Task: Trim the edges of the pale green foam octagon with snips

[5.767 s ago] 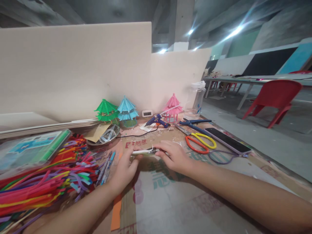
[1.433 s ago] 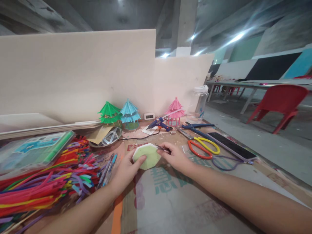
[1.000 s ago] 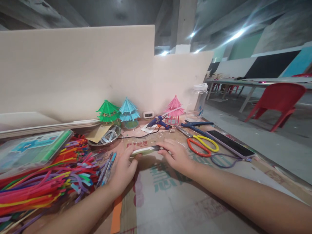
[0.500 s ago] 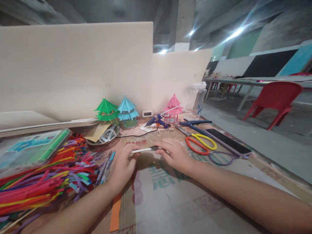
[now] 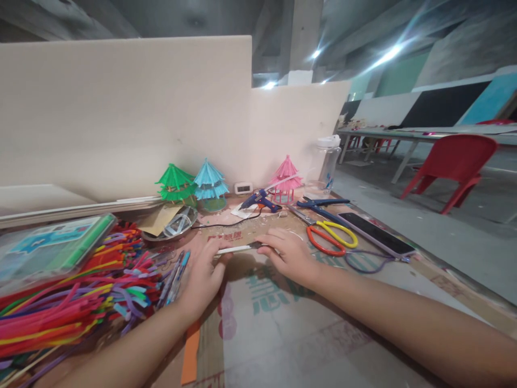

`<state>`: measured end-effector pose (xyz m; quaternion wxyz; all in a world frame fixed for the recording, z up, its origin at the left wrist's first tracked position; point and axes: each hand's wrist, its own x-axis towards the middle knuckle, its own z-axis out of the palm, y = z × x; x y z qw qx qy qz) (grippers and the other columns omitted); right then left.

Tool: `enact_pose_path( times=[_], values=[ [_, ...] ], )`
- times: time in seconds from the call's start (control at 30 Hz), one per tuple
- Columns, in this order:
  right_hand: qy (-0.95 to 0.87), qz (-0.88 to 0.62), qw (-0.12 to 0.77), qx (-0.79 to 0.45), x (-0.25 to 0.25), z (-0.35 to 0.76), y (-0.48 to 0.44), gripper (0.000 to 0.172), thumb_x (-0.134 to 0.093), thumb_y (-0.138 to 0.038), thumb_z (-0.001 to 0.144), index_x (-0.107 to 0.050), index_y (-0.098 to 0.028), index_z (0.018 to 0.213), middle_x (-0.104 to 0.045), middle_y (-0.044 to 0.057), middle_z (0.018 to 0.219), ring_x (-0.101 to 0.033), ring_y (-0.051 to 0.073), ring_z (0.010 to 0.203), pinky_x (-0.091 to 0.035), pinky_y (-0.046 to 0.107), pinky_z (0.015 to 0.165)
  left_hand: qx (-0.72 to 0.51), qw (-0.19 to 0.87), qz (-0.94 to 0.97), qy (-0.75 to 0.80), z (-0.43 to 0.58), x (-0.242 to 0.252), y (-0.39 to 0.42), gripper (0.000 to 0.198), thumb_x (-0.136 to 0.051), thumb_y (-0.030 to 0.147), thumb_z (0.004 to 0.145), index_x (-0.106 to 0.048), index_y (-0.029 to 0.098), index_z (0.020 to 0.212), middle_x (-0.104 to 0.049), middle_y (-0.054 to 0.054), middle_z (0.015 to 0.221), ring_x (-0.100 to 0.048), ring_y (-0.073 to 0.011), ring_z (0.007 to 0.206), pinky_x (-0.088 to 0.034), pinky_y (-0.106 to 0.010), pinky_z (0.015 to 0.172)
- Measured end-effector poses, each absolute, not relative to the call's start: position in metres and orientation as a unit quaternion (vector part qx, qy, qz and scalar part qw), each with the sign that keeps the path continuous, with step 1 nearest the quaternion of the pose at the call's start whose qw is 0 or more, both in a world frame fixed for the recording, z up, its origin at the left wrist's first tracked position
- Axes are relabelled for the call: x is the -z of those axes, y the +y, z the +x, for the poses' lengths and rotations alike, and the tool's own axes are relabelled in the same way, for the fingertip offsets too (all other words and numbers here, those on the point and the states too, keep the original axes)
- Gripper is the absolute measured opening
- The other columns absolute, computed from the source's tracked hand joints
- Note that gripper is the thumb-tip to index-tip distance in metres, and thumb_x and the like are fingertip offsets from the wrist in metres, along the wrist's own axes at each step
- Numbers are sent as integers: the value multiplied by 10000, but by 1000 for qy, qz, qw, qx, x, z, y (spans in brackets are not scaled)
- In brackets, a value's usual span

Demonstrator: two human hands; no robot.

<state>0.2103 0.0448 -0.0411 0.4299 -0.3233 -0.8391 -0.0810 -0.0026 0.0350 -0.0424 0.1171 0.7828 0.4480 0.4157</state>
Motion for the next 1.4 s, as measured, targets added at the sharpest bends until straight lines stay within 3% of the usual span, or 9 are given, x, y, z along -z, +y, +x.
enact_pose_path(
  times=[0.43,1.4],
  values=[
    [-849,-308,422,77,41,208,41,339,-360,-360,945,-624,-148,942,-591,58,715,-528,178,700,-413,283,642,-389,115,805,433,1,38,30,157,-431,140,817,-571,193,864,-616,-31,856,-555,-181,859,-437,-303,782],
    [-849,-311,423,69,42,209,42,341,-366,-364,944,-626,-146,973,-603,61,726,-534,179,710,-424,288,650,-370,113,806,449,1,36,28,135,-432,172,819,-563,187,848,-617,-40,847,-559,-197,838,-435,-323,768]
  ],
)
